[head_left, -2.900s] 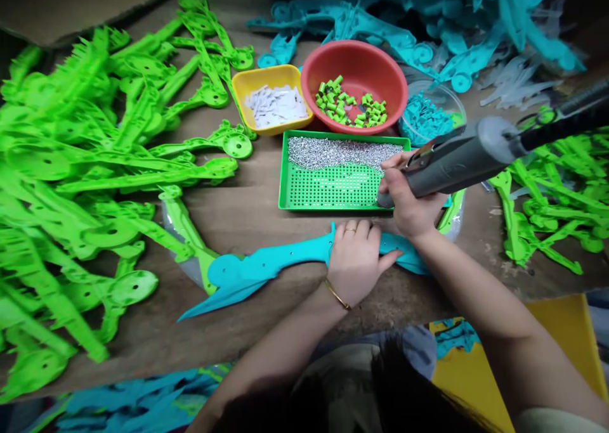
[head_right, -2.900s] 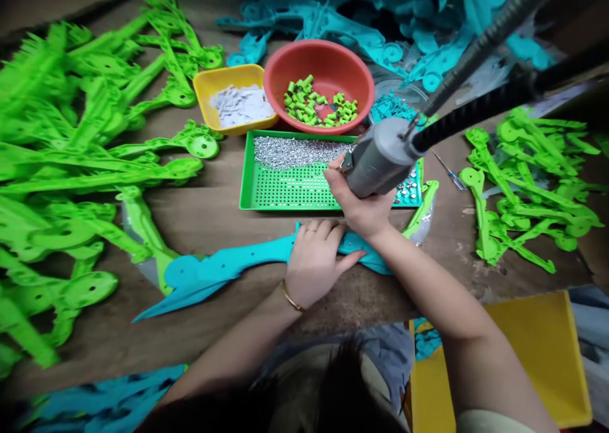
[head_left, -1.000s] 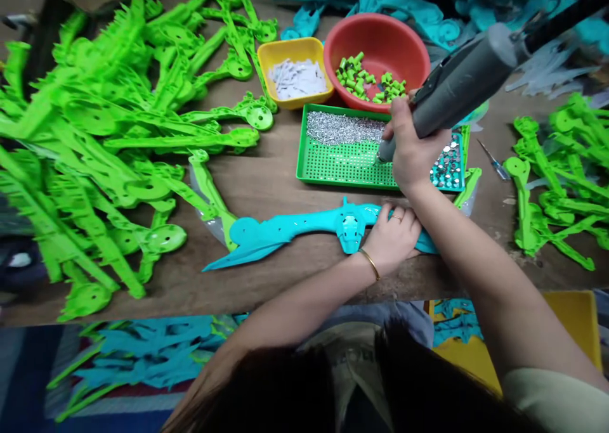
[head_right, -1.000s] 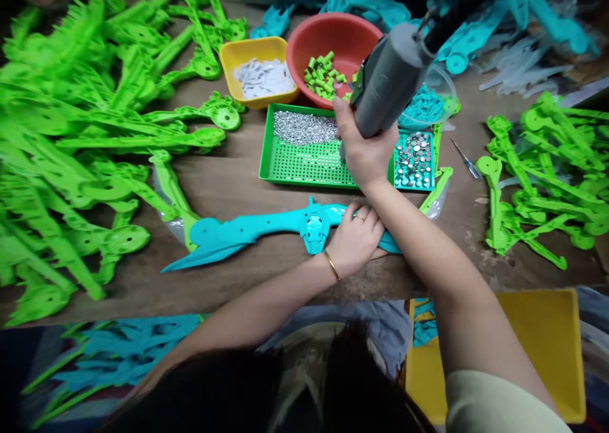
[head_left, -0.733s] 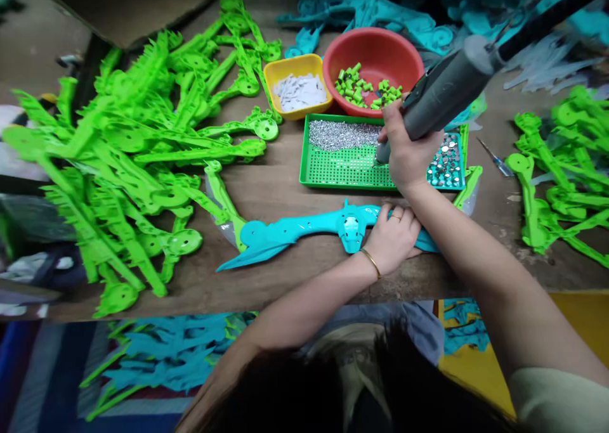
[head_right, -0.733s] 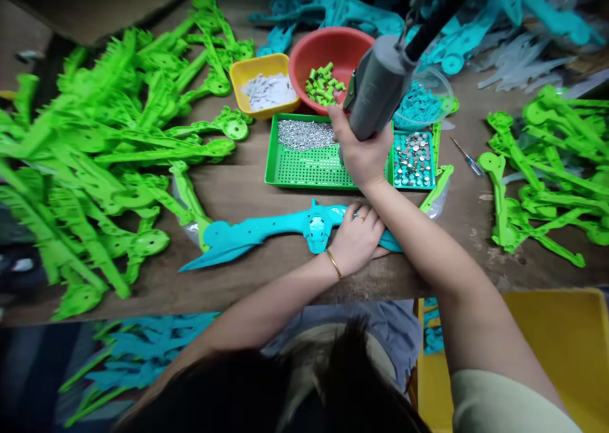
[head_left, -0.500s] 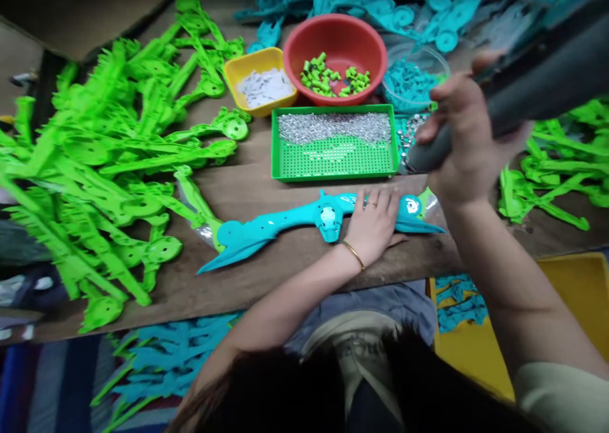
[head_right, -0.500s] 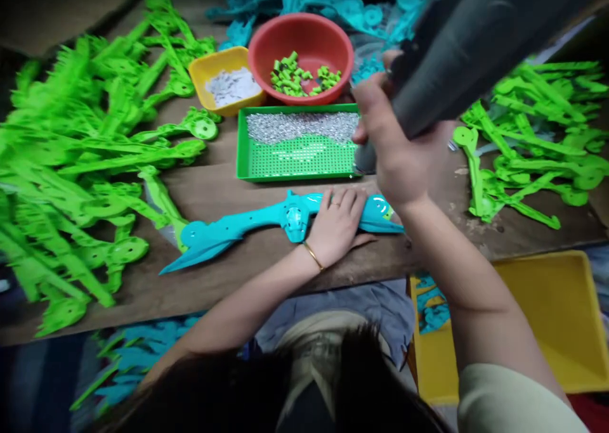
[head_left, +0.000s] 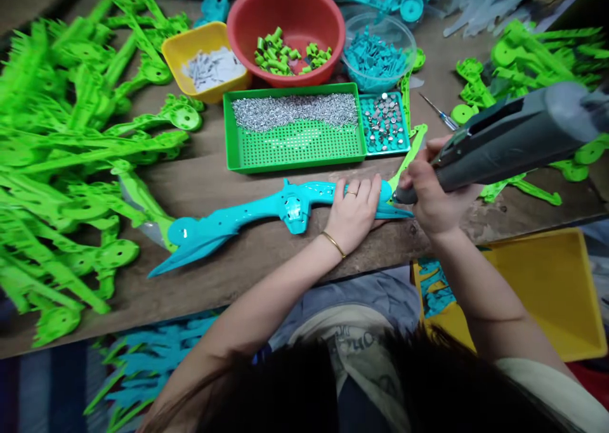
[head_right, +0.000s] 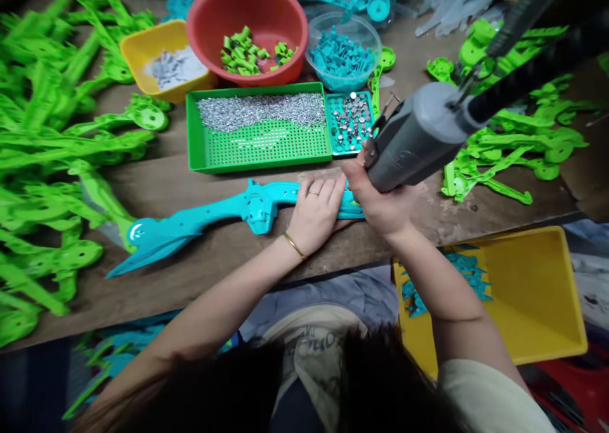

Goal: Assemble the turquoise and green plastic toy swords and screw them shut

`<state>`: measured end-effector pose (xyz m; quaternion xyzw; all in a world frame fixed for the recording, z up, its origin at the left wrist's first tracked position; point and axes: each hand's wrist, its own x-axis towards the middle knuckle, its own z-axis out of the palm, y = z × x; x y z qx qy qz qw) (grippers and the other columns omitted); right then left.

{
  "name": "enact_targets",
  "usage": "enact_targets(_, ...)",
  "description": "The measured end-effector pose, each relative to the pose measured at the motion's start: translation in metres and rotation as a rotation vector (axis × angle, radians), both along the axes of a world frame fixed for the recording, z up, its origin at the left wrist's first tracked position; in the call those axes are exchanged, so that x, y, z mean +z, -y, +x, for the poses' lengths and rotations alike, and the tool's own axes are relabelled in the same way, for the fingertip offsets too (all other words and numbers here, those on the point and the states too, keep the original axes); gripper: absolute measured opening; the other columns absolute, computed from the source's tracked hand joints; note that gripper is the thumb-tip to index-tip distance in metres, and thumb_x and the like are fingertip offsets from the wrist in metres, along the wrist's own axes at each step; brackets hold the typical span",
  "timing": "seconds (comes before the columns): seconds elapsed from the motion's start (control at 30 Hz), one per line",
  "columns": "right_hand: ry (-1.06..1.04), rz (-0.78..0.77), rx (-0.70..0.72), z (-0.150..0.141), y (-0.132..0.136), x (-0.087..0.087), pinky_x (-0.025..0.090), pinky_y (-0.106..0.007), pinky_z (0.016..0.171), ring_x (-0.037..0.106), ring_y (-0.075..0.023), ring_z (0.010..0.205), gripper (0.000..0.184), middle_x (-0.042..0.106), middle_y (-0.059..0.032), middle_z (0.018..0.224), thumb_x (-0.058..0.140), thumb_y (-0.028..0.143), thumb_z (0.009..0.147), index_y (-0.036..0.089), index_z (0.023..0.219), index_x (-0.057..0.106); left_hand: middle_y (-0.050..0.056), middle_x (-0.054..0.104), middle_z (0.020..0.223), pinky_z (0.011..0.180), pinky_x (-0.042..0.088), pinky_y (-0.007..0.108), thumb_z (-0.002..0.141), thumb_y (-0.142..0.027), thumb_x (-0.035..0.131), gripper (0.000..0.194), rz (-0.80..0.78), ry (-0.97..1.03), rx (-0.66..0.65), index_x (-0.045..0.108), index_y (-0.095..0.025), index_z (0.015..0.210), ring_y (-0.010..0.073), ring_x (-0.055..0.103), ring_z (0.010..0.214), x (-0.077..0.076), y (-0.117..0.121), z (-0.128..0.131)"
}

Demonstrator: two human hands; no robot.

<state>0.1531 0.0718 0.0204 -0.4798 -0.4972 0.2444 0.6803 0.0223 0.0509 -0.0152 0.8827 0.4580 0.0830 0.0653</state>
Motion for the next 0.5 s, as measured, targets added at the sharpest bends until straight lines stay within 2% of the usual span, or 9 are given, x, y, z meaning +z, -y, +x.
enact_targets(0.1,0.041,-0.028,0.053,0.002,0.002,-0.009,0.061,-0.039,0.071,0.069,-0.0175,0.071,0.03,0.062,0.0039,0.072,0.075,0.05,0.074,0.026,0.087,0.061,0.021,0.059,0.123,0.108,0.034,0.051,0.095,-0.051,0.044,0.069,0.0,0.008,0.013,0.039,-0.002,0.143,0.0319,0.053,0.114,-0.001,0.0,0.002)
enact_targets(0.17,0.055,-0.04,0.08,0.003,0.005,-0.008,0.062,-0.038,0.07,0.069,-0.0172,0.072,0.029,0.063,0.0036,0.073,0.076,0.048,0.073,0.026,0.085,0.062,0.02,0.059,0.124,0.109,0.034,0.051,0.095,-0.051,0.045,0.068,-0.013,0.008,0.019,0.041,-0.003,0.142,0.0318,0.053,0.115,0.001,0.001,0.003)
enact_targets(0.3,0.084,-0.127,0.197,-0.004,-0.004,0.017,0.058,-0.029,0.056,0.064,-0.0124,0.058,0.027,0.065,0.004,0.071,0.079,0.042,0.072,0.023,0.081,0.063,0.019,0.058,0.127,0.11,0.034,0.051,0.092,-0.047,0.054,0.067,-0.061,-0.033,-0.001,0.041,-0.005,0.142,0.0317,0.053,0.116,0.012,0.008,-0.006)
enact_targets(0.4,0.066,-0.082,0.218,-0.028,-0.037,0.038,0.051,-0.022,0.046,0.054,-0.0063,0.048,0.028,0.068,0.0043,0.077,0.076,0.048,0.075,0.024,0.081,0.062,0.019,0.056,0.131,0.111,0.033,0.051,0.088,-0.041,0.062,0.072,-0.096,-0.068,-0.013,0.038,-0.003,0.144,0.0318,0.051,0.119,0.02,0.016,-0.017)
enact_targets(0.5,0.034,0.033,0.08,-0.067,-0.087,0.036,0.049,-0.021,0.047,0.052,-0.0054,0.049,0.034,0.065,0.0041,0.074,0.069,0.056,0.079,0.025,0.079,0.056,0.02,0.056,0.131,0.11,0.033,0.053,0.086,-0.048,0.063,0.077,-0.085,-0.07,-0.003,0.04,-0.002,0.143,0.0328,0.051,0.117,0.021,0.022,-0.022)
